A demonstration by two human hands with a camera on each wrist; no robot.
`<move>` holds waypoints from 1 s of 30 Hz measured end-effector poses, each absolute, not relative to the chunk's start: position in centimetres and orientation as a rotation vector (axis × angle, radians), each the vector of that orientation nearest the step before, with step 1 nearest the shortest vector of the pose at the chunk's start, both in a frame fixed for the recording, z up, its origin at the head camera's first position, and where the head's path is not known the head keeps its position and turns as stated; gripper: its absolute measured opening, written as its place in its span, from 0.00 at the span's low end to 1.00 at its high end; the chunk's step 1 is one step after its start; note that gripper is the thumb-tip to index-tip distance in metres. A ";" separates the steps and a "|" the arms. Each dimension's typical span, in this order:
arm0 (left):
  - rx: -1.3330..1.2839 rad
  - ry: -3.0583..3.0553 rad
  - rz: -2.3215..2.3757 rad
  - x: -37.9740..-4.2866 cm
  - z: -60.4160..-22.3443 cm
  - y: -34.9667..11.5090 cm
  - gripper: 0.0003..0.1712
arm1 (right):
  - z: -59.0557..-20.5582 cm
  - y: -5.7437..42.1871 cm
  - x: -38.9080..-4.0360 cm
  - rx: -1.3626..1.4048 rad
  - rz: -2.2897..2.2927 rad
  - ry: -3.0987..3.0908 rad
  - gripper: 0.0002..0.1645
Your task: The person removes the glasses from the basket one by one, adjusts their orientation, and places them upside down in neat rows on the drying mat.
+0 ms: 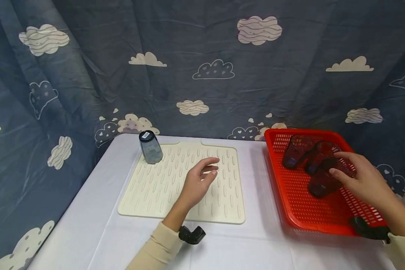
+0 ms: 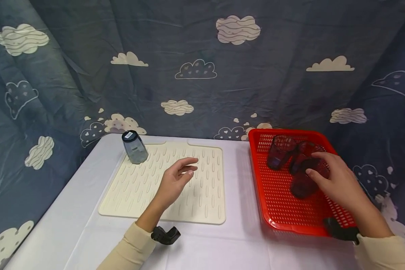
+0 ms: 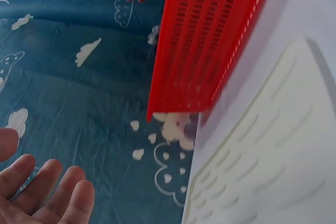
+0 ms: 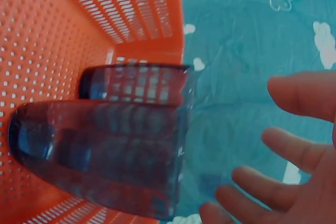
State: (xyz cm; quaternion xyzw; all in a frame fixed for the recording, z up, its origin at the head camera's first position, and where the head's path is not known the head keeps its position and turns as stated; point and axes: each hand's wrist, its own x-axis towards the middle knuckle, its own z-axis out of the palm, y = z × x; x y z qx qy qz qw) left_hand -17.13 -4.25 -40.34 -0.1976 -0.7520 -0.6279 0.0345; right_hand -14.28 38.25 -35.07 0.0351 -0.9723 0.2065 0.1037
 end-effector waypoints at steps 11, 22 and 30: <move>-0.609 -2.375 -2.001 -15.8 -41.8 -1.8 0.20 | -36.2 40.6 -15.3 -0.021 0.603 -2.969 0.40; -0.622 -2.419 -2.030 -15.6 -42.9 -1.3 0.19 | -36.5 41.1 -16.4 -0.028 0.717 -3.211 0.58; -0.589 -2.463 -2.019 -15.5 -43.2 -1.4 0.19 | -37.0 40.7 -16.9 -0.061 0.728 -3.171 0.59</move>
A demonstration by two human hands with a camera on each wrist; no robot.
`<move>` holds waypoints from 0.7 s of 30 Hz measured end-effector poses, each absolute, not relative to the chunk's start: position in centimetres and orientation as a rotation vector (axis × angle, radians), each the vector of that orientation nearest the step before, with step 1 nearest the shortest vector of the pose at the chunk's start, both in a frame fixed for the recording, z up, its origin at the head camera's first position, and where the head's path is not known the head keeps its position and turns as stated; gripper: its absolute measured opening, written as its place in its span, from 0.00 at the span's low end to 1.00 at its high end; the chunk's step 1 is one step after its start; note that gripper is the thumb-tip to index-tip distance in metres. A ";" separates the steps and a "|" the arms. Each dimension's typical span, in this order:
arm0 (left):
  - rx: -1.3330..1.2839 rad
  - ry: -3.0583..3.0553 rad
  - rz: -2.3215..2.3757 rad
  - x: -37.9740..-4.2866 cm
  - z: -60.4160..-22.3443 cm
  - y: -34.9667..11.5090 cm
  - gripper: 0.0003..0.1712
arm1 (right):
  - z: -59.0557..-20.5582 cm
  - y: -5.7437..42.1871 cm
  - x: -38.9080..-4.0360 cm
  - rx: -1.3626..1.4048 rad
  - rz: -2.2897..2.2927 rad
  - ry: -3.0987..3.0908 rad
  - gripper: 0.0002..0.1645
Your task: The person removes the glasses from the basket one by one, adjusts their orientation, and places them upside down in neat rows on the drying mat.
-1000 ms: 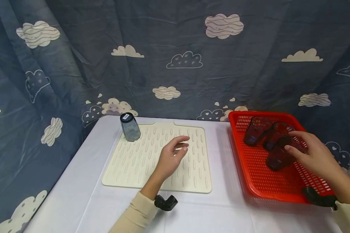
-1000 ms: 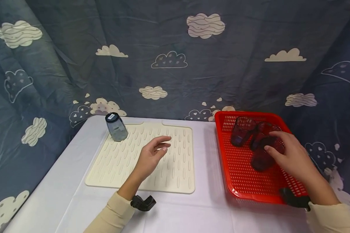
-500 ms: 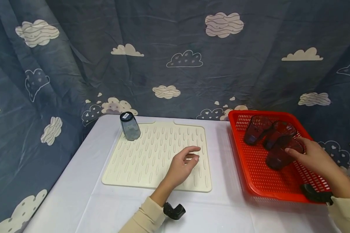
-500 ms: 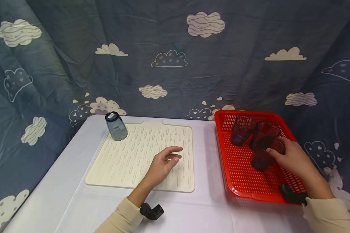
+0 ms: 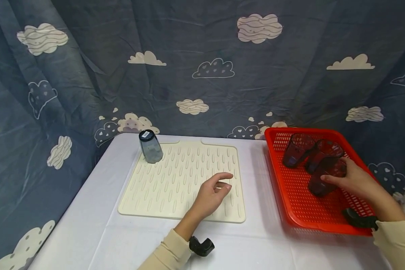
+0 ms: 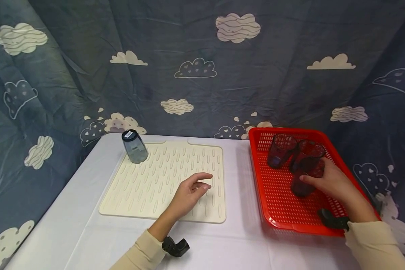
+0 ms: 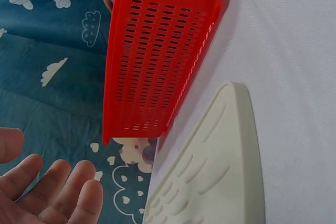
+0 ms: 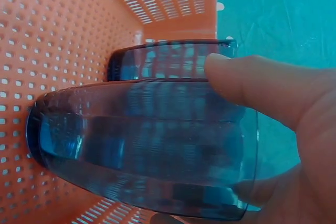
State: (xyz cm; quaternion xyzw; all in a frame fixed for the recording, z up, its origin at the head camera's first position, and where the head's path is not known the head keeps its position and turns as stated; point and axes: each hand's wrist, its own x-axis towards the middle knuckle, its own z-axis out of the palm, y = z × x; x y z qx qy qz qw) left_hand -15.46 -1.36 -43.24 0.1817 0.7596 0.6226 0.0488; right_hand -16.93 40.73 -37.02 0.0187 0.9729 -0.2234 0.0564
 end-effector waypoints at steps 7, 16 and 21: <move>0.531 2.316 1.885 -15.5 -43.3 -1.4 0.18 | -37.6 40.8 -17.4 0.057 -0.721 2.965 0.58; 0.537 2.328 1.856 -15.7 -43.4 -1.2 0.18 | -38.4 41.0 -17.6 0.045 -0.806 3.028 0.45; 0.507 2.336 1.853 -15.7 -43.6 -1.4 0.18 | -38.1 40.9 -17.4 0.167 -0.782 3.054 0.52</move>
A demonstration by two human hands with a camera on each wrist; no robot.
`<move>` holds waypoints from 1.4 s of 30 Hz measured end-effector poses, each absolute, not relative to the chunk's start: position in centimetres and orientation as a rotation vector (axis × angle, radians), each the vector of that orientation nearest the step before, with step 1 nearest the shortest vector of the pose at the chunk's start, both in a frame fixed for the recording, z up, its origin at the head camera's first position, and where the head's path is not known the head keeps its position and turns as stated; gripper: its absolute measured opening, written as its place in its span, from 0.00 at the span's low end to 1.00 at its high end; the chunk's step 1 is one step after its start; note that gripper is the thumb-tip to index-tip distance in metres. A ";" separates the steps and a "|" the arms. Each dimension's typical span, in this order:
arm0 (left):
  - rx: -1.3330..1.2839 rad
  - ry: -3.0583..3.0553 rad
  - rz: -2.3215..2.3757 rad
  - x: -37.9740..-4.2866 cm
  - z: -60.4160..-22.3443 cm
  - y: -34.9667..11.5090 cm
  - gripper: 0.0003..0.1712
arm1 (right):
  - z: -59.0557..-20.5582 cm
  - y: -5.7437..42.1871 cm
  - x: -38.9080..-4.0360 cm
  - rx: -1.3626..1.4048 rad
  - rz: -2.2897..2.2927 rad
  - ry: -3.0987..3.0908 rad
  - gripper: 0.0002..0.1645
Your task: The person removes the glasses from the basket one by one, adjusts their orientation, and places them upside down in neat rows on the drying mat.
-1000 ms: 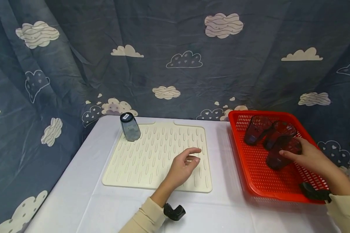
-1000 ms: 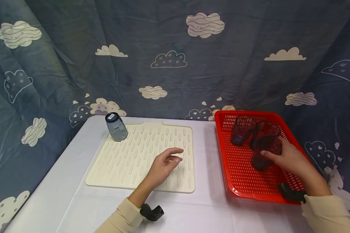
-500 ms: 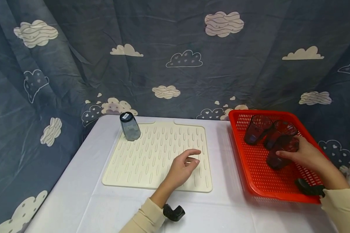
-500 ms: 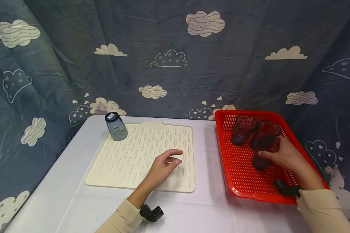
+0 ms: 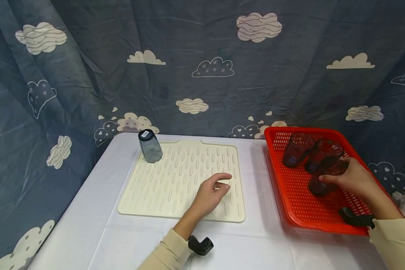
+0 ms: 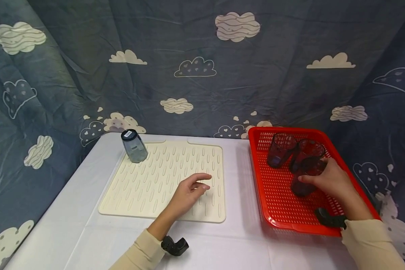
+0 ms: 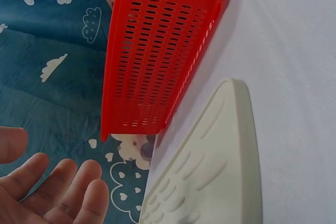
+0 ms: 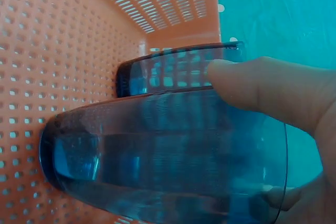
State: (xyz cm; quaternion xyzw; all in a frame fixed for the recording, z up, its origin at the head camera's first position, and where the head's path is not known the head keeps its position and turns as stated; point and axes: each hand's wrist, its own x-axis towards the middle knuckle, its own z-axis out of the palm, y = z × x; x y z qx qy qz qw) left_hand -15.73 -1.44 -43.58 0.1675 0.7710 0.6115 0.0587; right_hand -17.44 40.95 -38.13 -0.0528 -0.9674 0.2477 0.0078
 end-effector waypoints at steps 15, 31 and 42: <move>0.471 2.334 1.889 -15.8 -43.9 -1.9 0.16 | -35.1 40.0 -15.6 -0.384 0.756 -3.049 0.67; 0.416 2.289 2.052 -15.8 -43.7 -2.8 0.15 | -30.6 37.0 -12.4 -0.369 0.950 -2.824 0.62; 0.371 2.280 2.039 -15.6 -43.8 -3.0 0.15 | -28.7 34.4 -11.8 -0.426 0.950 -2.764 0.63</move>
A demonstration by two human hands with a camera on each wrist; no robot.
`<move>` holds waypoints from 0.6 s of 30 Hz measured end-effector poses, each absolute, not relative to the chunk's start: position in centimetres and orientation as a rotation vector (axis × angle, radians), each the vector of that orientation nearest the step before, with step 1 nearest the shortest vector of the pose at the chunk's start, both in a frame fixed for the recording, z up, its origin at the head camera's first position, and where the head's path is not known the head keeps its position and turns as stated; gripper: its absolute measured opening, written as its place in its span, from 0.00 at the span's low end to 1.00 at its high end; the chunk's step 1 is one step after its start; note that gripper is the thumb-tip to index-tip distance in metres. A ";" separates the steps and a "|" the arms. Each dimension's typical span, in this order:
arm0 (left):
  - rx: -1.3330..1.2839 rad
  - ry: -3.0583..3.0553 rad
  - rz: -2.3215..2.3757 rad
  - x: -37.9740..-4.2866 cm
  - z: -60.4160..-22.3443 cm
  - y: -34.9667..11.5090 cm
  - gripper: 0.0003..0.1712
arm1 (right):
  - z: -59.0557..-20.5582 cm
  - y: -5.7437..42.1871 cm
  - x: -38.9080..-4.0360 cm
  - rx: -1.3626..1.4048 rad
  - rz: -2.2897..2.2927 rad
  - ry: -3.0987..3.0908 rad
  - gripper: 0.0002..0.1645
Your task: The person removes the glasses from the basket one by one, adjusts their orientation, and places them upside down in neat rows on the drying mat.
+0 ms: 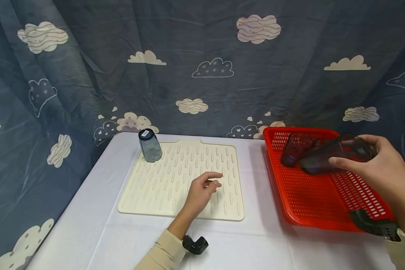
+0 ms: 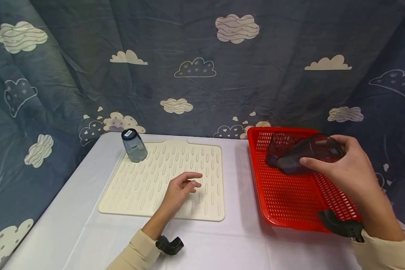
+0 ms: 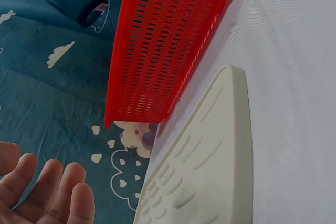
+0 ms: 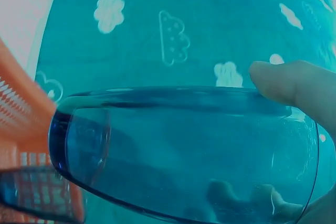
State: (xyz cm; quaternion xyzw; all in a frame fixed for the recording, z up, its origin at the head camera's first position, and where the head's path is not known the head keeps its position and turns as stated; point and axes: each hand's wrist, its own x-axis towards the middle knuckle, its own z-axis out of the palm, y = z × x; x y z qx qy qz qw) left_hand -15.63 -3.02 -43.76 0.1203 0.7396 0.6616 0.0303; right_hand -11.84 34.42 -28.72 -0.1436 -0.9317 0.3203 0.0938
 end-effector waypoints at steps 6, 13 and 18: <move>0.354 2.278 2.040 -15.6 -43.8 -3.3 0.14 | -28.4 32.6 -12.2 -0.381 1.010 -2.736 0.63; 0.342 2.214 2.065 -15.8 -43.8 -3.7 0.14 | -28.0 30.7 -12.6 -0.254 1.096 -2.732 0.58; 0.322 2.197 2.050 -15.7 -44.0 -3.9 0.14 | -27.9 29.2 -12.6 -0.128 1.146 -2.751 0.52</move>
